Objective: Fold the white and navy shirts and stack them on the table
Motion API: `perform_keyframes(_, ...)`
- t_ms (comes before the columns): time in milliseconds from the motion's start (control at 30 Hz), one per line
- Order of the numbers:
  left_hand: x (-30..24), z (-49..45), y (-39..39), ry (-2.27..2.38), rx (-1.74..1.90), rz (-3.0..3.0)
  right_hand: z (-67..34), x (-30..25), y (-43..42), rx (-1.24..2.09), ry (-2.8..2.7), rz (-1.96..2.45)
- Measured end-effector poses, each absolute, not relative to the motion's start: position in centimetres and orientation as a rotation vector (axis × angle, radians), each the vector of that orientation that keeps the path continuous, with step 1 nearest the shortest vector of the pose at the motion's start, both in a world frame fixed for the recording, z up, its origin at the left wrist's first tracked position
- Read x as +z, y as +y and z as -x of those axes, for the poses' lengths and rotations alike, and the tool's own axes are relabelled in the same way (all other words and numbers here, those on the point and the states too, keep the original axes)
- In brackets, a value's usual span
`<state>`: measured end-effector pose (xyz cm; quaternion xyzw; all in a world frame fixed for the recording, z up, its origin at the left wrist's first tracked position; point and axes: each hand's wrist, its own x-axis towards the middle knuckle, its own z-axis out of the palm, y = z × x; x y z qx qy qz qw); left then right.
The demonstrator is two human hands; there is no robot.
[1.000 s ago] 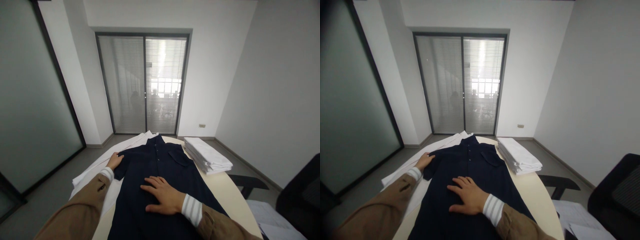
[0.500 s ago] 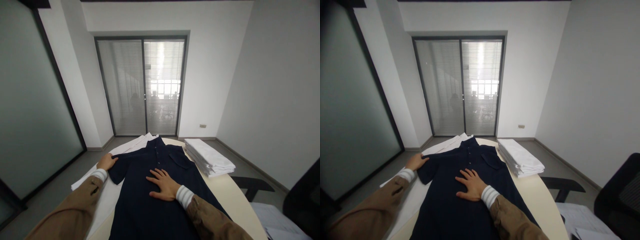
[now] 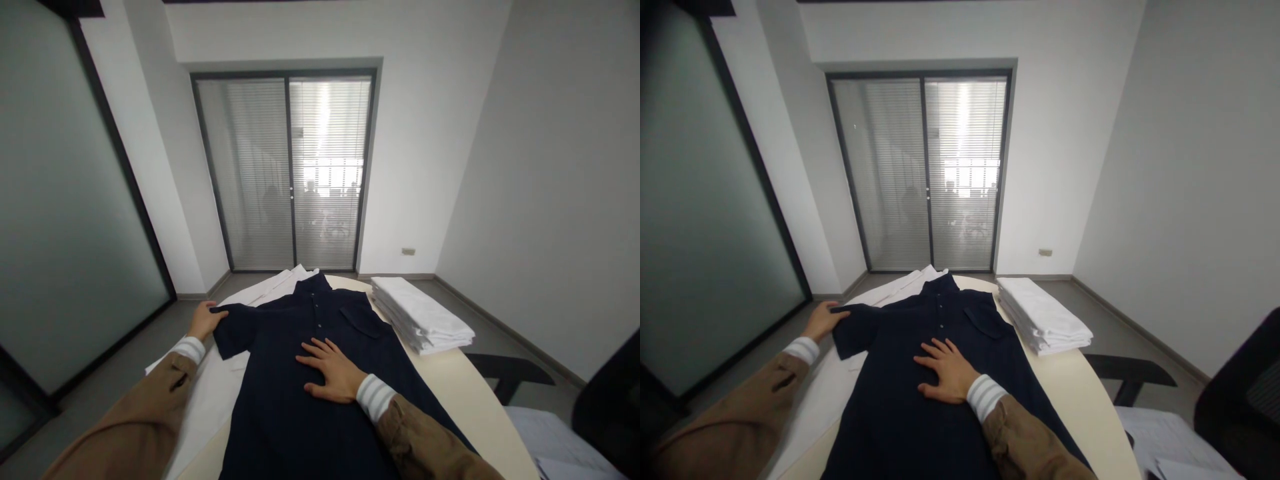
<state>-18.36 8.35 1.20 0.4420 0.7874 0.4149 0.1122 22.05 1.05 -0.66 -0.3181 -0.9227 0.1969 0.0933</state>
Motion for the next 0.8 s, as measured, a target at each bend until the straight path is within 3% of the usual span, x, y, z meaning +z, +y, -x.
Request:
perform_keyframes(267,2.4,14.9,9.7,2.215,1.082,-1.441,-22.1,-0.6,1.1,0.59,-2.741,0.946)
perform_keyframes(500,1.6,16.0,7.3,2.407,0.906,-1.4,-22.0,-0.5,1.0,0.582,-2.74,0.94)
perform_keyframes(800,5.3,10.5,9.0,2.097,1.113,-1.53,-21.9,-0.9,1.2,0.569,-2.741,0.933)
